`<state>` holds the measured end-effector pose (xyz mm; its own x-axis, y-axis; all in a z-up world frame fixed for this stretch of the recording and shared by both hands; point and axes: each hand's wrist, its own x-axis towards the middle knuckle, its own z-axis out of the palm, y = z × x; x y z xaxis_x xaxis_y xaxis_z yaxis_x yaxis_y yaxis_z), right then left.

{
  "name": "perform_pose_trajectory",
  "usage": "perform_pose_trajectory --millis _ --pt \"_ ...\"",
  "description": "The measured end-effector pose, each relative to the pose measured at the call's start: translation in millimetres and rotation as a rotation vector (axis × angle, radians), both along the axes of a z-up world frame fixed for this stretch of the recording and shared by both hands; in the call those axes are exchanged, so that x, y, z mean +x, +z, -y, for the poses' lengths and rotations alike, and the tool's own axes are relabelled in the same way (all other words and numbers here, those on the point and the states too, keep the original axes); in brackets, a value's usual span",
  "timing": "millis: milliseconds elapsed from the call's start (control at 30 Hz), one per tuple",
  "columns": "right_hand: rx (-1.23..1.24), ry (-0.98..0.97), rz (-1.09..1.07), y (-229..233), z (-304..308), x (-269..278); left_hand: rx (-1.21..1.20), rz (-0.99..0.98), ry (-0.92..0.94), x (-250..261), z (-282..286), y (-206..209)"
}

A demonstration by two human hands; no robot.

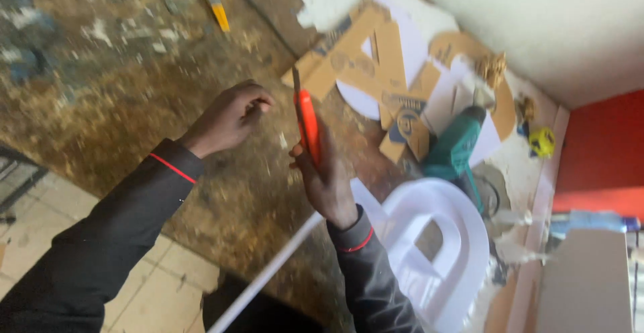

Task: The person uses a red utility knife to cut and trim the edges of a white foam letter 'P' on a workbench. They then switch to a yellow utility knife to refine the inner curves of the letter. Finally, they apply glue from a white bottle to the edges of the cutout and press the foam piece into place.

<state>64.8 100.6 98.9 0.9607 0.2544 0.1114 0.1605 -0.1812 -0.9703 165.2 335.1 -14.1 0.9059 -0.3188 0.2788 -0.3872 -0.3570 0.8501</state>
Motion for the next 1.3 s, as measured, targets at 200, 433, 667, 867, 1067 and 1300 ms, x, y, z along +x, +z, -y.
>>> perform_pose_trajectory --millis 200,433,667,867,1067,1300 --pt "-0.107 0.059 0.005 -46 -25 67 0.358 0.264 0.244 110 -90 -53" --pt "-0.263 0.027 -0.025 -49 -34 89 0.789 0.266 0.176 174 -105 -46" --pt "0.019 -0.061 -0.126 -32 -15 67 0.895 0.504 0.293 167 -109 -68" --pt "0.431 -0.279 -0.112 -30 74 -5 0.536 0.469 0.106 87 -22 27" --pt "0.414 -0.583 -0.047 -13 158 -101 0.165 0.149 -0.394 -4 101 135" --pt "0.448 -0.921 0.024 -31 247 -223 0.235 -0.07 -0.752 -110 263 151"
